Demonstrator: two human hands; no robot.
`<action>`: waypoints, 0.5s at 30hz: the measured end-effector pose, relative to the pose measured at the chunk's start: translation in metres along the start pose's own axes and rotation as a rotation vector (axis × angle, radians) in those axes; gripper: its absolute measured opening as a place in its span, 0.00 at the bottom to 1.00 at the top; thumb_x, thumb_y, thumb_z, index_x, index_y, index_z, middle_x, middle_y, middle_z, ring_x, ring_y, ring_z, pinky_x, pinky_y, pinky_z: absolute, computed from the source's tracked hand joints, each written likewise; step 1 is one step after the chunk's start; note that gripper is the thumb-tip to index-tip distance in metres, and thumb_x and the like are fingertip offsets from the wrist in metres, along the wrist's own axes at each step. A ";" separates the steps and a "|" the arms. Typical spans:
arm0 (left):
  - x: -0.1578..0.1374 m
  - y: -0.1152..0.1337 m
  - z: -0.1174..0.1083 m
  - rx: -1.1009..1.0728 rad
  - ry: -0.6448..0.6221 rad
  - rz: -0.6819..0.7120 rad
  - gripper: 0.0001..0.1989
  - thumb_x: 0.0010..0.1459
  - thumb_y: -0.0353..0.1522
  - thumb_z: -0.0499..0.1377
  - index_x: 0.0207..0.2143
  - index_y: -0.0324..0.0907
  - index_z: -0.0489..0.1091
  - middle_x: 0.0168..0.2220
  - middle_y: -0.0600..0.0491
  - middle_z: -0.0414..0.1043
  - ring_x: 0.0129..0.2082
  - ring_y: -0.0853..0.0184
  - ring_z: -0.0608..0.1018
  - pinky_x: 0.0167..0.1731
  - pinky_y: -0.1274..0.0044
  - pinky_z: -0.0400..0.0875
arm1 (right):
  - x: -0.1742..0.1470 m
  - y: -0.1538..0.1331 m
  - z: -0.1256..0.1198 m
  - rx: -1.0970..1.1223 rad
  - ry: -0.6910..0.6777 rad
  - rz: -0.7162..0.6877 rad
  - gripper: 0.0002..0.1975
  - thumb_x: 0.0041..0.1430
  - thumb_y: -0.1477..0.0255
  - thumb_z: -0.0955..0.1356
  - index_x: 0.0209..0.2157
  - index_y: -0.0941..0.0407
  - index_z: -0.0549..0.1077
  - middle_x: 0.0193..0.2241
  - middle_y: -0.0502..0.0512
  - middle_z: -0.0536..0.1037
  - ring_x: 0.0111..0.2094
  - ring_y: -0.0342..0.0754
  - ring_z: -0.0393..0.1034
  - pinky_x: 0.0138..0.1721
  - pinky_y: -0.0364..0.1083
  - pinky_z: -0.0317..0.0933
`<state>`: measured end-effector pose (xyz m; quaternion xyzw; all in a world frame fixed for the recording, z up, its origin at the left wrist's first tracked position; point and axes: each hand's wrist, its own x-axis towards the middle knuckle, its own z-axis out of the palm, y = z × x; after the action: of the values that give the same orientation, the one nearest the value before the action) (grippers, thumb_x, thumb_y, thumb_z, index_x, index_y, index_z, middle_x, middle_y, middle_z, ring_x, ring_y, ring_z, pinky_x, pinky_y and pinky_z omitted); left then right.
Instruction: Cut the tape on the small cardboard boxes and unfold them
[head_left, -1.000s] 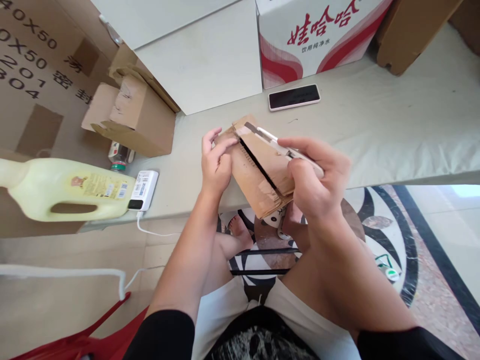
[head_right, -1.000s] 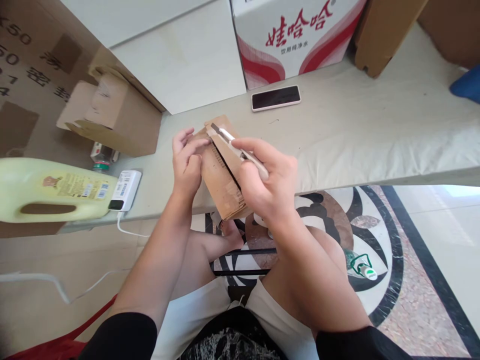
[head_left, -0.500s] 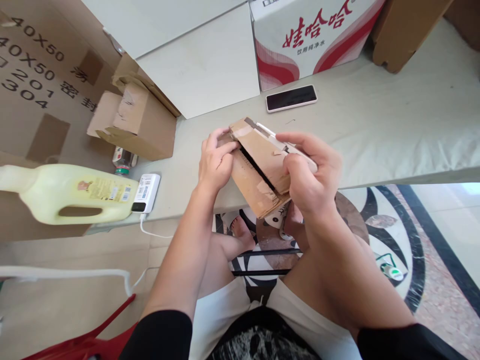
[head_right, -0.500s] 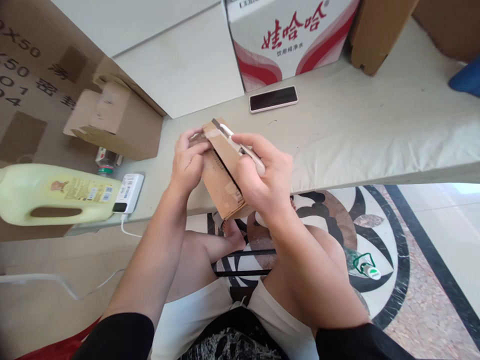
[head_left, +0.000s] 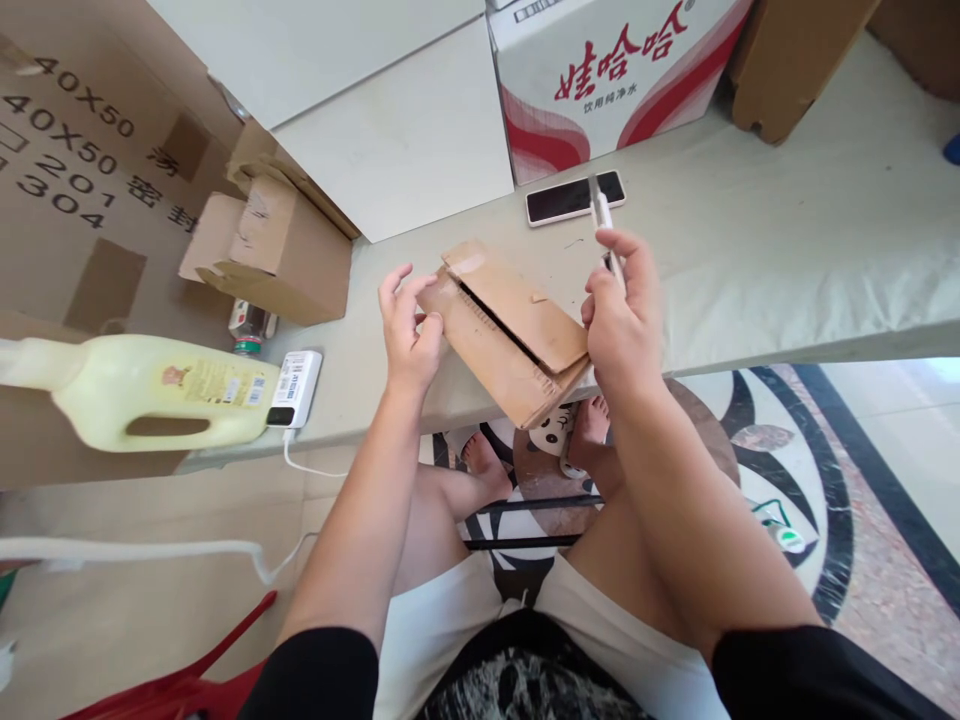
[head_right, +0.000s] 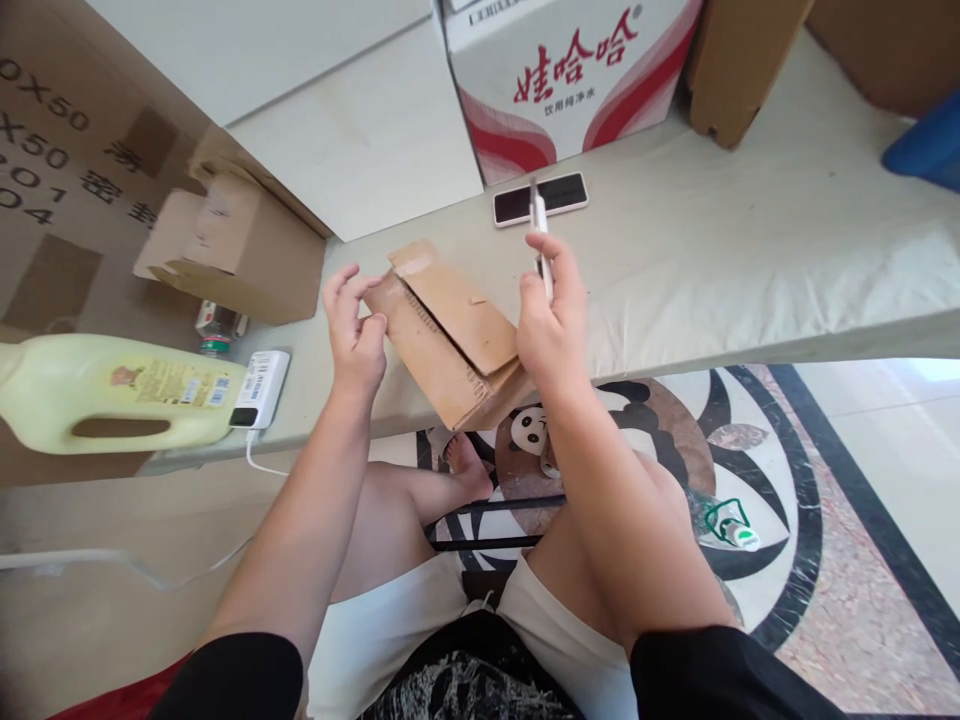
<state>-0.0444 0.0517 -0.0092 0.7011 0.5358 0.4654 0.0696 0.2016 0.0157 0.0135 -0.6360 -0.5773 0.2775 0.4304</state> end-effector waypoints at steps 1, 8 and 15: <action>-0.001 0.001 0.000 0.000 0.008 -0.016 0.20 0.59 0.46 0.56 0.47 0.46 0.75 0.58 0.43 0.65 0.64 0.51 0.66 0.64 0.57 0.63 | 0.005 0.004 0.002 0.097 -0.015 0.105 0.27 0.65 0.70 0.52 0.64 0.52 0.59 0.44 0.58 0.75 0.32 0.45 0.71 0.31 0.44 0.63; -0.019 0.039 -0.012 0.041 -0.081 0.052 0.26 0.62 0.53 0.53 0.50 0.47 0.76 0.62 0.43 0.62 0.67 0.51 0.63 0.68 0.56 0.56 | 0.017 0.015 0.012 0.241 -0.213 0.381 0.23 0.57 0.69 0.61 0.55 0.51 0.69 0.38 0.53 0.77 0.34 0.48 0.72 0.40 0.48 0.67; -0.059 0.105 -0.021 0.117 -0.275 0.076 0.42 0.56 0.57 0.59 0.66 0.47 0.58 0.68 0.38 0.53 0.70 0.44 0.58 0.68 0.50 0.54 | 0.016 0.021 0.016 0.001 -0.320 0.304 0.29 0.61 0.61 0.63 0.60 0.57 0.71 0.65 0.68 0.65 0.67 0.61 0.59 0.67 0.57 0.53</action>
<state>0.0128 -0.0485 0.0306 0.7810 0.5204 0.3350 0.0837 0.2015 0.0360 -0.0101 -0.6634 -0.5355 0.4370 0.2865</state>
